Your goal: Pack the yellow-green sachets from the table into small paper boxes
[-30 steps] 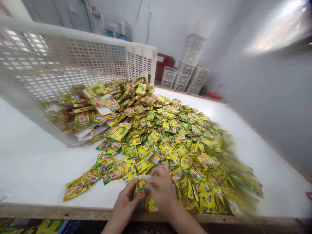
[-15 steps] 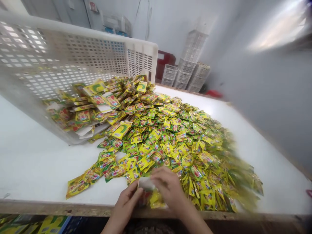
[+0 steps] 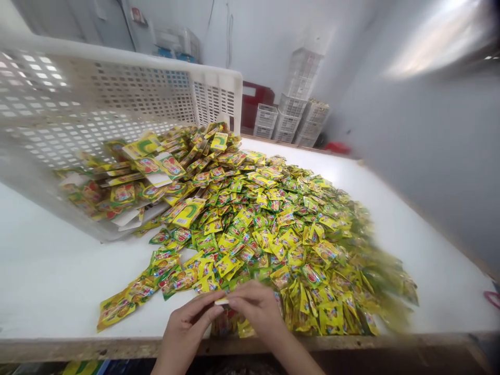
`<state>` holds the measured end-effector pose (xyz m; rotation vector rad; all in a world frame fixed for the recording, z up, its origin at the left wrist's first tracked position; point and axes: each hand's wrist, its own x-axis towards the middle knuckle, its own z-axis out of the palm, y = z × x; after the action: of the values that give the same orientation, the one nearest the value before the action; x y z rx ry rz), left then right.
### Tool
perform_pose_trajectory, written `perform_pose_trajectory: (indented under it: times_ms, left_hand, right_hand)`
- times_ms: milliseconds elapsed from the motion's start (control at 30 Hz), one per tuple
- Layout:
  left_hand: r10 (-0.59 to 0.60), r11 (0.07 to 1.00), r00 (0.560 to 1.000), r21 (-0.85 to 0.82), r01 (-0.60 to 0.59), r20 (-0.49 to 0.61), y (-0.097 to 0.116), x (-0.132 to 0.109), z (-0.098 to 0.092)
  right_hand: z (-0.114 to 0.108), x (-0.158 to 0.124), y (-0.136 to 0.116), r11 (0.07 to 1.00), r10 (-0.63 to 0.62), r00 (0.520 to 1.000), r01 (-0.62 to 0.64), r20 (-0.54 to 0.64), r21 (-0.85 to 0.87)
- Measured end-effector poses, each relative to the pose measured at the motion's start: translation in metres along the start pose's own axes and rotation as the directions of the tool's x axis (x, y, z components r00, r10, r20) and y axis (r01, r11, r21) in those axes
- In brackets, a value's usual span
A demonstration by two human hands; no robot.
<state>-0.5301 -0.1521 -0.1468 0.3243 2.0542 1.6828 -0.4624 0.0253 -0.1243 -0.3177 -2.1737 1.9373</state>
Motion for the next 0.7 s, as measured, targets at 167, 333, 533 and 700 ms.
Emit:
perform_pose_trajectory:
  times_ms: [167,333,533,700]
  left_hand:
    - [0.125,0.992,0.991,0.006,-0.125,-0.035,-0.004,0.003,0.004]
    - [0.281,0.95,0.96,0.136,-0.281,0.019,0.009,0.009,0.009]
    - [0.437,0.881,0.895,0.157,-0.446,0.093,0.005,0.01,0.006]
    - [0.541,0.811,0.823,0.153,-0.565,0.173,-0.009,0.001,0.002]
  right_hand:
    - [0.007,-0.001,0.013,0.997,0.074,0.994,-0.073,-0.082,0.011]
    - [0.007,0.0,0.014,0.965,0.204,0.978,-0.192,-0.051,0.178]
    - [-0.002,0.001,0.006,1.0,0.023,0.999,-0.024,-0.029,-0.015]
    - [-0.005,-0.015,0.003,0.936,-0.267,0.962,0.271,0.049,-0.226]
